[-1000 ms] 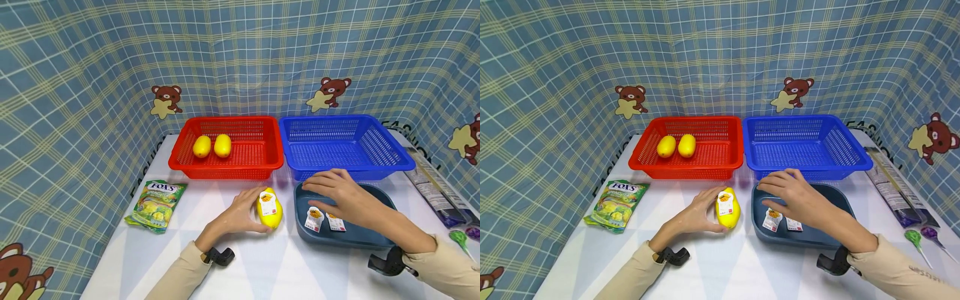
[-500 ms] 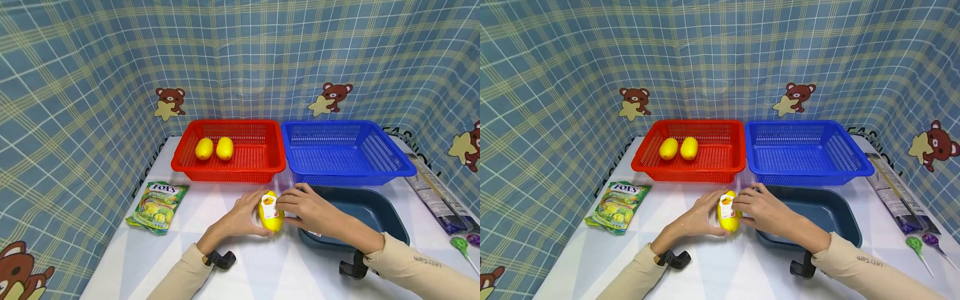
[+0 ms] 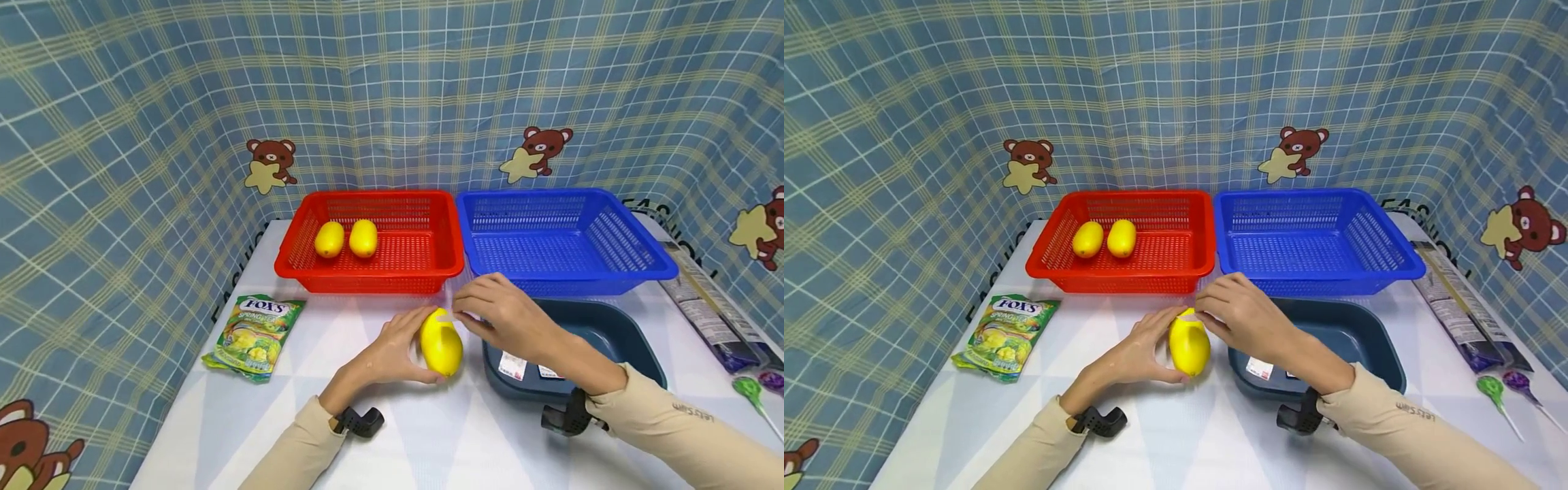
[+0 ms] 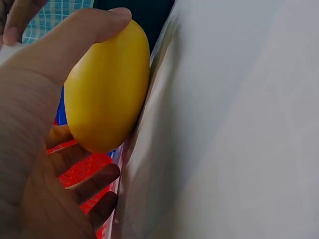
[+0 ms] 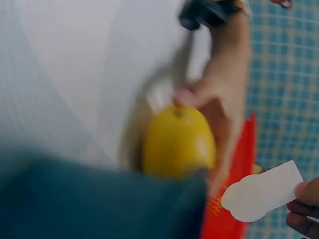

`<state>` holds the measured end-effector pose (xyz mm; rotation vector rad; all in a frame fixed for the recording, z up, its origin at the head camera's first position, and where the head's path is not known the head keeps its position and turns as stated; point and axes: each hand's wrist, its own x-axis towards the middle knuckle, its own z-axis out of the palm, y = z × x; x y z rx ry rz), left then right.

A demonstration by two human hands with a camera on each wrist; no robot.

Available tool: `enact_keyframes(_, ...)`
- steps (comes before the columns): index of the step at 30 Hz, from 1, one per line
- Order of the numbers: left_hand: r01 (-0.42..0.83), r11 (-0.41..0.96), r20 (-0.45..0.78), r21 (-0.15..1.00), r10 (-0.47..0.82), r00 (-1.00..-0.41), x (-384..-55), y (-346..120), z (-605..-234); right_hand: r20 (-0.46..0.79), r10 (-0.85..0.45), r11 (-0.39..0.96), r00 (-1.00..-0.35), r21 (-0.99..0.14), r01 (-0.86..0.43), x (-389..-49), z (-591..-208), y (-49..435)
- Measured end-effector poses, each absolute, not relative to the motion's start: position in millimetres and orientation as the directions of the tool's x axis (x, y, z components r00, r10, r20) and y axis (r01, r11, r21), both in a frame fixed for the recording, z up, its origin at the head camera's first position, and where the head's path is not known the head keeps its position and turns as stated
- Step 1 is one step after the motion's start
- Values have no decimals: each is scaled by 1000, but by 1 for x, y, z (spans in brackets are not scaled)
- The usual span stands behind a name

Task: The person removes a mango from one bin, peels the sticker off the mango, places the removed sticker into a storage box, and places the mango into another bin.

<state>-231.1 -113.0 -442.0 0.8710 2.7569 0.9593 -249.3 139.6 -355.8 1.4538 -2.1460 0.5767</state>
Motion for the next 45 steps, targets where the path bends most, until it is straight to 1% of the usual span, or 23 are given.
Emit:
enact_keyframes(4,471,643,94,603,529,-843,-232,-113,-441,617,-685,410,-389,-115,-905,-248,-336,166)
enact_keyframes(8,467,638,99,612,524,-846,-234,-113,-439,631,-654,472,-418,-92,-877,-245,-332,202)
enact_keyframes(10,467,634,99,616,527,-844,-234,-113,-439,635,-647,500,-423,-65,-863,-245,-337,221)
enact_keyframes(14,466,629,94,622,531,-842,-234,-111,-441,597,-658,562,-459,-16,-827,-244,-355,258)
enact_keyframes(18,459,630,83,627,531,-843,-232,-112,-442,530,-672,605,-518,-11,-796,-242,-376,286)
enact_keyframes(21,450,630,77,633,527,-846,-232,-112,-442,478,-692,606,-541,-23,-795,-239,-389,300)
enact_keyframes(24,445,631,74,635,524,-848,-232,-112,-441,394,-731,593,-557,-36,-805,-238,-398,308)
enact_keyframes(27,445,633,72,634,524,-849,-232,-112,-441,277,-757,604,-592,-50,-796,-236,-402,310)
enact_keyframes(30,444,631,67,636,527,-847,-231,-110,-439,167,-745,644,-646,-74,-762,-232,-402,310)
enact_keyframes(33,440,630,65,640,526,-848,-231,-111,-439,96,-725,676,-682,-86,-732,-230,-398,307)
enact_keyframes(41,441,629,65,640,527,-847,-233,-113,-442,21,-690,716,-723,-124,-687,-229,-389,305)
enact_keyframes(43,445,625,67,641,532,-844,-233,-113,-442,28,-687,717,-726,-133,-684,-230,-385,304)
enact_keyframes(45,448,622,68,642,536,-842,-233,-113,-442,62,-687,712,-724,-136,-688,-231,-380,301)
